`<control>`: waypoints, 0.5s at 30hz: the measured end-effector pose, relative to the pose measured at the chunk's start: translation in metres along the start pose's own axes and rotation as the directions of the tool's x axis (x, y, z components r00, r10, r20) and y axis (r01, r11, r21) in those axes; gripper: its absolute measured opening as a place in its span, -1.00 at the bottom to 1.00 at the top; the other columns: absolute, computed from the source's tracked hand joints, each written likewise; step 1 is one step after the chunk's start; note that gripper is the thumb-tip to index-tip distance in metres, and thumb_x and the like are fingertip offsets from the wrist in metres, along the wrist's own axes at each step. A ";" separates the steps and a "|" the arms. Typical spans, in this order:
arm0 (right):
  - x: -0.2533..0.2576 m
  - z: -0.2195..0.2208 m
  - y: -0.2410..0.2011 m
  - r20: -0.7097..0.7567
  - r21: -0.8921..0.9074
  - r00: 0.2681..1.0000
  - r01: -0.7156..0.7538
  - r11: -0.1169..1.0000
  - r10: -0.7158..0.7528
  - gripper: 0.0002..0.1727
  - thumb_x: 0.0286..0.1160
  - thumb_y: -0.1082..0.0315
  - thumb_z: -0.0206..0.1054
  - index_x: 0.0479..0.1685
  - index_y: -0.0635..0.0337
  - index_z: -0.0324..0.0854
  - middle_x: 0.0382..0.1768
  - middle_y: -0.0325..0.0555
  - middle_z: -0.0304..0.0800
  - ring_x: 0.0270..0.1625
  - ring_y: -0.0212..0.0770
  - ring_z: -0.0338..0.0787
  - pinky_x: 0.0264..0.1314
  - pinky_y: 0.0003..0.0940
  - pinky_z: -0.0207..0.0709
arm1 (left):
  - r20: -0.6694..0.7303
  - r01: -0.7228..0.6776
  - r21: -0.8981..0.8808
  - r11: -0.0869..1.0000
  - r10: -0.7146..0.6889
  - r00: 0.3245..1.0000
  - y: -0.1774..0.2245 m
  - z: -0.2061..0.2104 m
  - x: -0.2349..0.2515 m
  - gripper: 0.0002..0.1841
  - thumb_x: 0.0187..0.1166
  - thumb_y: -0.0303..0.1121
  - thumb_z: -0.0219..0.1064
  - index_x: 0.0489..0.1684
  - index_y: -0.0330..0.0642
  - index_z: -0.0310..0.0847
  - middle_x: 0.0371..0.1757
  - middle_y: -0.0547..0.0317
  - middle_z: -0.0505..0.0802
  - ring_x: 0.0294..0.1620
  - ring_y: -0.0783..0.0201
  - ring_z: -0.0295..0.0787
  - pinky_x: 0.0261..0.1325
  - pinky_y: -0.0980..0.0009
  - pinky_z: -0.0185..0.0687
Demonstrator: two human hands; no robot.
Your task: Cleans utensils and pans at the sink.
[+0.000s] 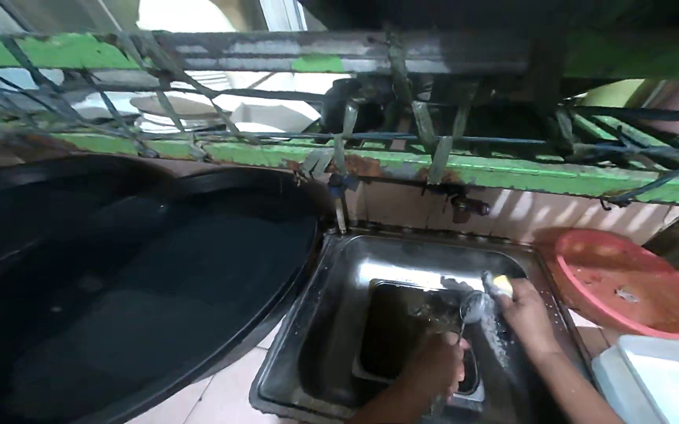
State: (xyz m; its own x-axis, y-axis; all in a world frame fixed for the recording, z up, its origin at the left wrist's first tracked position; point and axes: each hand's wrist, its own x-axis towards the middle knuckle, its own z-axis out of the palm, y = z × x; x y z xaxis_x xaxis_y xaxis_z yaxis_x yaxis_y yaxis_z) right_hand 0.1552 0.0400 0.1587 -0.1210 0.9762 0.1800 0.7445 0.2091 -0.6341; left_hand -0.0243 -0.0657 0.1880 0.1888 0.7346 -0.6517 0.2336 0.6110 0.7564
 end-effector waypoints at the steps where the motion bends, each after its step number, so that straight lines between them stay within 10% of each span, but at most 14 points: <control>1: -0.002 0.000 -0.005 -0.042 0.017 0.995 0.090 0.996 -0.089 -0.69 0.50 0.42 0.37 0.12 0.45 0.74 0.22 0.37 0.74 0.41 0.31 0.66 0.55 0.19 0.44 | 0.012 -0.015 -0.015 1.000 0.015 1.000 0.000 -0.001 0.000 -0.63 0.90 -0.22 -0.05 0.50 -0.17 0.40 -0.54 0.31 0.50 -0.70 0.44 0.40 -0.56 0.52 0.43; 5: -0.015 0.020 -0.018 0.036 -0.028 0.960 0.278 0.960 -0.277 -0.56 0.52 0.16 0.31 0.24 0.26 0.75 0.29 0.15 0.79 0.45 0.20 0.69 0.59 0.21 0.42 | 0.063 -0.035 0.024 0.999 0.034 0.997 0.017 0.010 -0.011 -0.67 0.88 -0.31 -0.04 0.45 -0.20 0.42 -0.51 0.30 0.48 -0.67 0.44 0.37 -0.55 0.52 0.38; 10: 0.015 0.027 -0.014 0.069 0.260 0.968 -0.250 0.933 0.241 -0.57 0.66 0.17 0.32 0.37 0.22 0.66 0.18 0.15 0.82 0.28 0.03 0.79 0.45 0.12 0.55 | 0.048 -0.024 0.062 0.998 0.021 0.999 0.017 0.026 -0.014 -0.66 0.89 -0.33 -0.07 0.46 -0.25 0.41 -0.46 0.28 0.49 -0.61 0.41 0.37 -0.49 0.46 0.39; 15: 0.027 0.023 0.003 0.065 0.679 0.816 -0.459 0.574 0.575 -0.49 0.81 0.16 0.17 0.51 0.38 0.41 0.09 0.23 0.73 0.00 -0.02 0.78 0.10 -0.01 0.65 | -0.067 -0.091 0.075 0.993 0.096 0.993 0.008 -0.001 -0.010 -0.59 0.91 -0.27 -0.10 0.56 -0.24 0.42 -0.32 0.14 0.66 -0.49 0.33 0.52 -0.35 0.38 0.52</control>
State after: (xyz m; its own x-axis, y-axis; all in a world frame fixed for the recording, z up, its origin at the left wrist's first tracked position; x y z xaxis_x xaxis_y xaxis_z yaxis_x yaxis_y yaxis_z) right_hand 0.1390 0.0685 0.1447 0.2865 0.9202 -0.2668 0.0368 -0.2889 -0.9567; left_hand -0.0257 -0.0678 0.2008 0.1462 0.8078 -0.5711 0.2865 0.5180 0.8060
